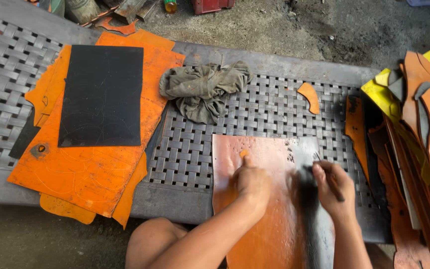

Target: The person uses a small knife to cut orange rubber sheets on a perforated metal bench. They repeatedly position a small template on the sheet, trace around it, and cut out the shape, placing the finished pieces aside.

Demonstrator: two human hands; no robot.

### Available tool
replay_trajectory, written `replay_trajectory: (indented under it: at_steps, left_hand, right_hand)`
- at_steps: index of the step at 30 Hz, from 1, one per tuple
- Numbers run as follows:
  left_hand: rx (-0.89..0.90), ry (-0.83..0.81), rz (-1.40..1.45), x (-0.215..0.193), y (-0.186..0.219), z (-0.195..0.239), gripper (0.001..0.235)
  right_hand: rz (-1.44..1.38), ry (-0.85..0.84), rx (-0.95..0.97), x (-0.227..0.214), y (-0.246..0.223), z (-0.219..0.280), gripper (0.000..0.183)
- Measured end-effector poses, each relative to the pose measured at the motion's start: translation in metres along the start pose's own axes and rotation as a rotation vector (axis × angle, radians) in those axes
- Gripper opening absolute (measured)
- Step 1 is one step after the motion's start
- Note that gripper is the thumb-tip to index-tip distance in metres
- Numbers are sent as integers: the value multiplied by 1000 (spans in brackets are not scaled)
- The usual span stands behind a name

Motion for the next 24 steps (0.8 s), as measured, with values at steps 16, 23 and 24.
replay_trajectory:
  at_steps: [16, 23, 24]
  left_hand:
    - [-221, 166, 562, -10, -69, 86, 47]
    - [-83, 256, 393, -32, -76, 73, 36]
    - [-73, 293, 376, -33, -77, 73, 36]
  right_hand:
    - [58, 239, -348, -1, 28, 67, 16]
    - [60, 255, -324, 0, 29, 65, 16]
    - [56, 255, -319, 0, 30, 65, 16]
Point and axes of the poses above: each hand's wrist, its own z-axis away from the middle knuckle, its own x-axis out of the palm, y = z × x, the point moved 4 cm from there along -z, towards the middle knuckle, and after that the axes turned 4 degrees about -z, right-handed, at the moved point
